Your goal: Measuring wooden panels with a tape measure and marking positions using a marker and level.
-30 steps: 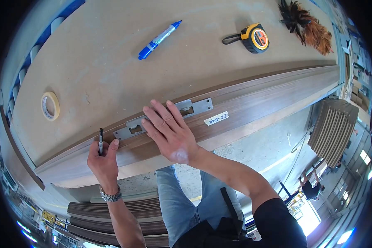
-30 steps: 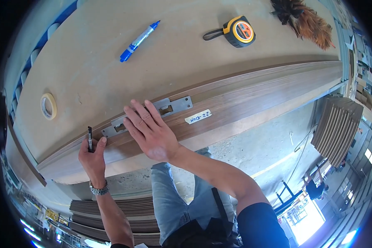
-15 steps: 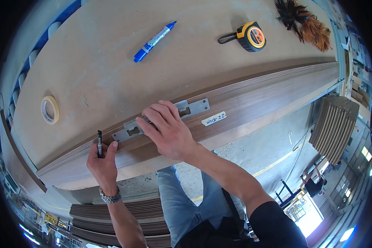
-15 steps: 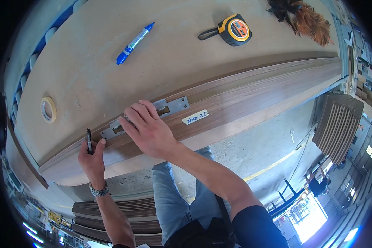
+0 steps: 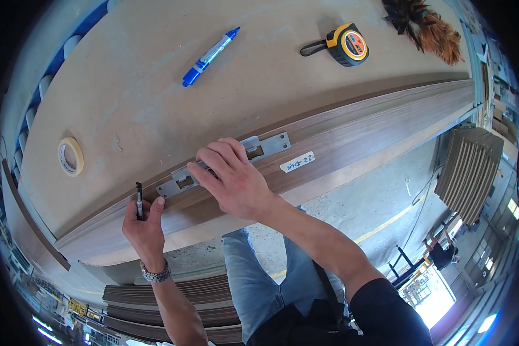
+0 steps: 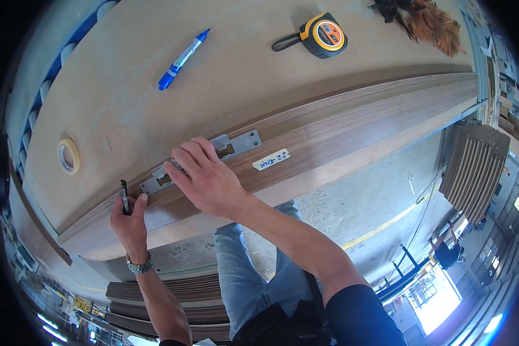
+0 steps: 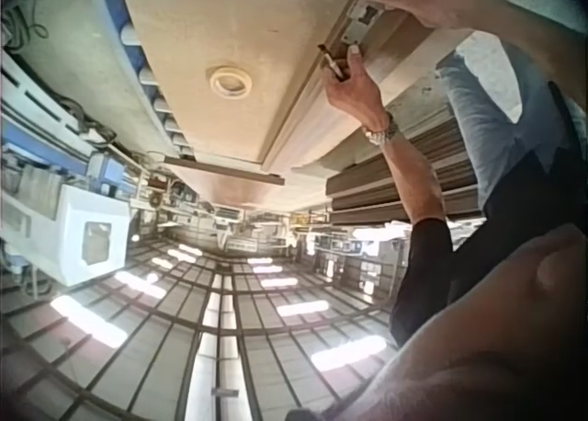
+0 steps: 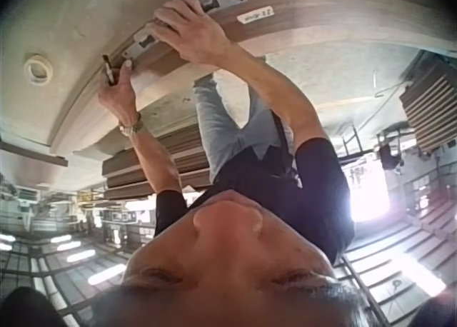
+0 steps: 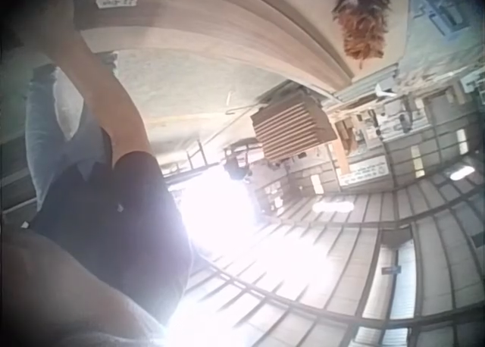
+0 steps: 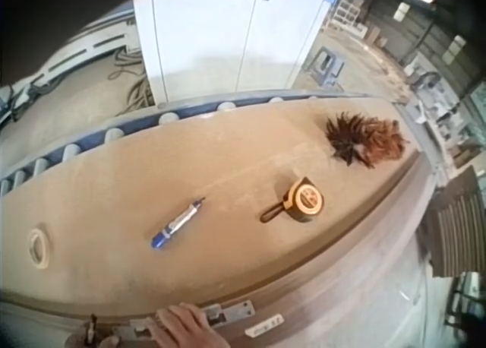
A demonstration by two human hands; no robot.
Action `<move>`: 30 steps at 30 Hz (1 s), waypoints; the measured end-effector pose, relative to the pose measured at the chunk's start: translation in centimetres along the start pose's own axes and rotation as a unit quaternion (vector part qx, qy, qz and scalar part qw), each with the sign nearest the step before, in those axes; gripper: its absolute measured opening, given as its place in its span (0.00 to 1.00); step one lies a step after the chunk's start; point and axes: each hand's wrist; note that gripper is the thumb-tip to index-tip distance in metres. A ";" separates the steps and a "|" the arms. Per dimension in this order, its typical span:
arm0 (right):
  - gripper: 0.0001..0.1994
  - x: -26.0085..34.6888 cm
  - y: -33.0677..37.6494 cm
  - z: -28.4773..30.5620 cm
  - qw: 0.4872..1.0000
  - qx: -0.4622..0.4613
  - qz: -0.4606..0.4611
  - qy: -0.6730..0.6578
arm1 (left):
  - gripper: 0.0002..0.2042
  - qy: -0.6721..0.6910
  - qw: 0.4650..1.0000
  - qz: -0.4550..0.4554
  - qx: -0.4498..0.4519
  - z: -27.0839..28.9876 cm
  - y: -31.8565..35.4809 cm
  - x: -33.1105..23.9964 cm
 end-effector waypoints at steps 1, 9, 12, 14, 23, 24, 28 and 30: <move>0.18 0.1 0.1 -0.2 1.000 -0.001 -0.004 -0.011 | 0.18 0.003 1.000 -0.005 -0.002 0.0 0.0 0.0; 0.26 -0.4 1.1 0.5 0.999 -0.002 -0.002 0.040 | 0.19 0.138 0.990 -0.005 0.043 -0.5 -0.6 0.7; 0.24 0.7 0.8 -1.5 0.999 -0.030 0.012 -0.012 | 0.21 0.177 0.983 0.009 0.053 0.9 -1.5 5.0; 0.20 0.8 0.7 -1.2 1.000 -0.028 -0.006 -0.003 | 0.18 0.043 0.996 0.032 0.071 1.2 -1.4 3.5; 0.13 1.6 0.5 -0.1 0.999 -0.024 0.032 -0.003 | 0.16 0.060 0.997 -0.039 0.037 1.1 -1.5 3.6; 0.14 1.9 0.6 -0.6 0.999 -0.027 0.037 0.023 | 0.21 0.138 0.988 -0.034 0.056 2.1 -1.6 7.1; 0.23 0.7 3.6 -1.6 0.991 -0.033 0.018 0.130 | 0.22 0.128 0.990 -0.007 0.050 0.1 -0.8 1.7; 0.21 0.9 2.0 1.5 0.982 0.027 0.042 0.184 | 0.13 0.030 0.999 -0.028 0.001 -0.5 -0.6 -0.3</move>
Point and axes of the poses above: each hand's wrist, its own y-axis away from the middle knuckle, its own z-axis out of the back of the hand, x = y × z, and after that the axes turned 10 degrees about y, right-handed
